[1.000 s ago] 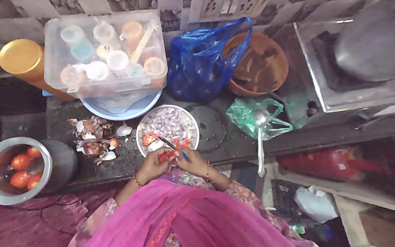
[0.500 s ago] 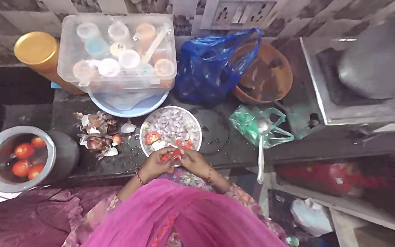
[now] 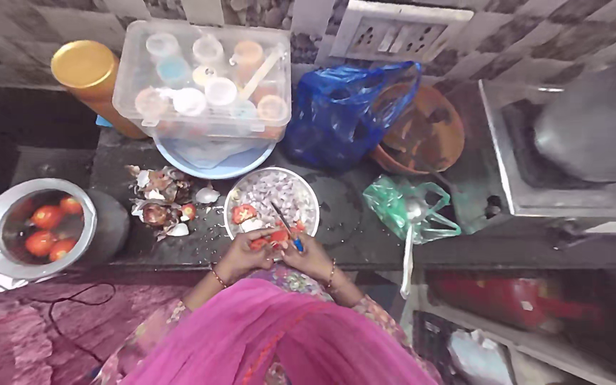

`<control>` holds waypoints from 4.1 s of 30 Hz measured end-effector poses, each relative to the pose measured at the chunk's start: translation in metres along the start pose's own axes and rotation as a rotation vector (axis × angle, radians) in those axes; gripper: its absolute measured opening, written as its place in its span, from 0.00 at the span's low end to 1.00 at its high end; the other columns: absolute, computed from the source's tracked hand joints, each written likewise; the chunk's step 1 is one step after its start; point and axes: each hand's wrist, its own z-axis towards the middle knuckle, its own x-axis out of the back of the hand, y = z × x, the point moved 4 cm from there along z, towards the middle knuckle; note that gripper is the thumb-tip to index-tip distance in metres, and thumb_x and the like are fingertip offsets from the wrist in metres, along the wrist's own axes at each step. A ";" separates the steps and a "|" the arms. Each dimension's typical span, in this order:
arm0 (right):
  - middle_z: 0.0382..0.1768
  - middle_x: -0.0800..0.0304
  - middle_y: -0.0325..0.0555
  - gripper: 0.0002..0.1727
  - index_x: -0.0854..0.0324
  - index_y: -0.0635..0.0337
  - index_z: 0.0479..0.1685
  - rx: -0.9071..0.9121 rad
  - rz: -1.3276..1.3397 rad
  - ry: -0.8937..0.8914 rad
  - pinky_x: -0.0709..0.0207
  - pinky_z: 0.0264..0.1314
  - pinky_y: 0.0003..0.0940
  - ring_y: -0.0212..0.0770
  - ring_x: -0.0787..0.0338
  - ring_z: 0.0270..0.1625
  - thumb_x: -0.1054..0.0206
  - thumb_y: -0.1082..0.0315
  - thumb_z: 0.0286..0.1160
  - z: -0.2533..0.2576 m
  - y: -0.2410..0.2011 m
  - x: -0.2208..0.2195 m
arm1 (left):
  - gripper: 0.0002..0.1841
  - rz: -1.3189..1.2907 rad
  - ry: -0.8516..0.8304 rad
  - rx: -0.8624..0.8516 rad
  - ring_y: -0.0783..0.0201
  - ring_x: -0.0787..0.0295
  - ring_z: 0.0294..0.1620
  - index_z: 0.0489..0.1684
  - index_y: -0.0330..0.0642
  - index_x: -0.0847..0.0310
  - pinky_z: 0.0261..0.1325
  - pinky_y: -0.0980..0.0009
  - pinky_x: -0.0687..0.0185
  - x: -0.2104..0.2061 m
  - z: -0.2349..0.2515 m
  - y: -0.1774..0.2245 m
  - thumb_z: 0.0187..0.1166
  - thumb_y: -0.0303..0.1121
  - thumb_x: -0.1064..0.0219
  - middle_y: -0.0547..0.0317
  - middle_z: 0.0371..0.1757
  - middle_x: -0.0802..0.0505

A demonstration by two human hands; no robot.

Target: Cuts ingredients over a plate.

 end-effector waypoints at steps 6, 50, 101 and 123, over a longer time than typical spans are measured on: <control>0.30 0.22 0.38 0.20 0.21 0.64 0.43 0.044 -0.007 -0.046 0.25 0.40 0.32 0.29 0.22 0.32 0.41 0.52 0.82 0.003 0.000 -0.005 | 0.20 0.088 -0.038 -0.033 0.80 0.11 0.41 0.59 0.30 0.16 0.49 0.80 0.13 -0.004 0.000 -0.001 0.67 0.27 0.29 0.64 0.45 0.06; 0.24 0.28 0.29 0.17 0.20 0.62 0.34 0.067 0.038 0.002 0.28 0.35 0.24 0.22 0.27 0.28 0.50 0.64 0.86 0.002 -0.013 -0.002 | 0.20 0.110 0.087 0.063 0.74 0.10 0.40 0.66 0.31 0.20 0.44 0.75 0.11 0.016 0.009 -0.001 0.73 0.25 0.35 0.56 0.51 0.09; 0.55 0.07 0.56 0.25 0.11 0.58 0.57 -0.119 -0.755 0.225 0.19 0.56 0.60 0.58 0.08 0.58 0.47 0.49 0.90 -0.001 -0.033 0.026 | 0.28 -0.148 0.057 0.030 0.77 0.12 0.35 0.64 0.34 0.22 0.40 0.79 0.13 0.011 0.000 -0.008 0.57 0.20 0.28 0.66 0.41 0.08; 0.31 0.17 0.44 0.23 0.18 0.69 0.47 0.089 -0.122 0.009 0.22 0.42 0.35 0.34 0.19 0.34 0.46 0.54 0.87 -0.002 -0.026 -0.007 | 0.24 -0.104 0.019 -0.180 0.79 0.10 0.41 0.60 0.26 0.21 0.48 0.78 0.12 -0.005 -0.006 0.005 0.61 0.20 0.28 0.67 0.46 0.07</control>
